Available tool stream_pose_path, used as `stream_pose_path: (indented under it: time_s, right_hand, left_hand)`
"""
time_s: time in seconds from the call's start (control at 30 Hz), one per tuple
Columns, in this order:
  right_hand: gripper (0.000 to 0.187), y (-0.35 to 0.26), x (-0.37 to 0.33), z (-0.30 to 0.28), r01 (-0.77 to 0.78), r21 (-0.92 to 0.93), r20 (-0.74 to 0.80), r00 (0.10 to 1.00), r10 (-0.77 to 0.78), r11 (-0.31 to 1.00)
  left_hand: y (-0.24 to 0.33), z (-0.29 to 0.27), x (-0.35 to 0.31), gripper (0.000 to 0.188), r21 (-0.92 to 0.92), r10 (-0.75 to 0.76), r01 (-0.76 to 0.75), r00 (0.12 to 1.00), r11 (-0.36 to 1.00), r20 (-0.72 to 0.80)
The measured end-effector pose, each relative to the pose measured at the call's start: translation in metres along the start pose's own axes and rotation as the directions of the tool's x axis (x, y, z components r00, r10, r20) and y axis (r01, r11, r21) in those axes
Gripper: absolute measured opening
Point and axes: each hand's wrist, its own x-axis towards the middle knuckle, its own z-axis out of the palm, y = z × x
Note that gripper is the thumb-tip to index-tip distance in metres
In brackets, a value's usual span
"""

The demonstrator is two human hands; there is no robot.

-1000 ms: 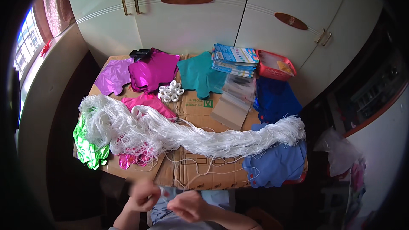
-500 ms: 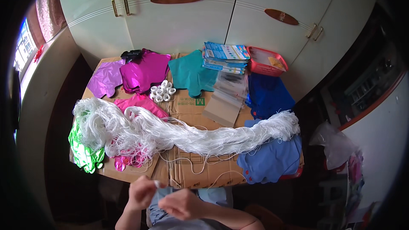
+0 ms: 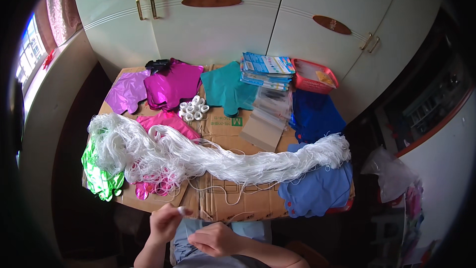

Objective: Untying and sorting bundles of white synthetic netting on a table.

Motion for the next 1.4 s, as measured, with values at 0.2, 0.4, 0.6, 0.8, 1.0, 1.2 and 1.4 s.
stream_pose_path:
  time_s: [0.2,0.4,0.6,0.8,1.0,1.2,1.4]
  right_hand:
    - [0.011,0.005,0.01,0.0,-0.04,-0.167,-0.103,0.994,0.023,0.985]
    - [0.007,0.0,0.015,-0.017,-0.17,-0.132,-0.236,0.962,0.135,0.977]
    - [0.008,-0.004,0.019,0.0,-0.023,-0.264,-0.211,0.977,-0.035,0.964]
    - [0.009,0.003,0.02,-0.007,-0.057,-0.238,-0.196,0.981,0.01,0.97]
    - [0.01,0.001,0.025,-0.011,-0.112,-0.462,-0.252,0.968,-0.009,0.88]
    - [0.012,0.007,0.021,-0.023,-0.08,-0.521,-0.193,0.981,-0.026,0.85]
    - [0.011,0.011,0.018,-0.024,-0.146,-0.186,-0.239,0.966,0.1,0.972]
  left_hand:
    - [0.005,-0.007,0.0,0.018,-0.444,0.108,-0.036,0.984,0.896,0.138]
    - [-0.002,-0.009,0.005,0.016,-0.084,0.201,-0.185,0.937,0.979,0.284]
    - [0.0,-0.001,0.014,0.015,0.312,0.048,-0.073,0.995,0.947,0.087]
    - [-0.012,0.0,0.007,0.016,-0.587,-0.152,0.219,0.975,0.78,0.162]
    - [-0.012,0.0,0.016,0.031,-0.06,-0.019,0.027,0.993,0.998,0.12]
    - [0.005,0.003,0.025,0.027,0.306,0.03,-0.07,0.991,0.95,0.134]
    - [0.001,-0.003,0.025,0.02,0.286,0.011,-0.108,0.947,0.952,0.321]
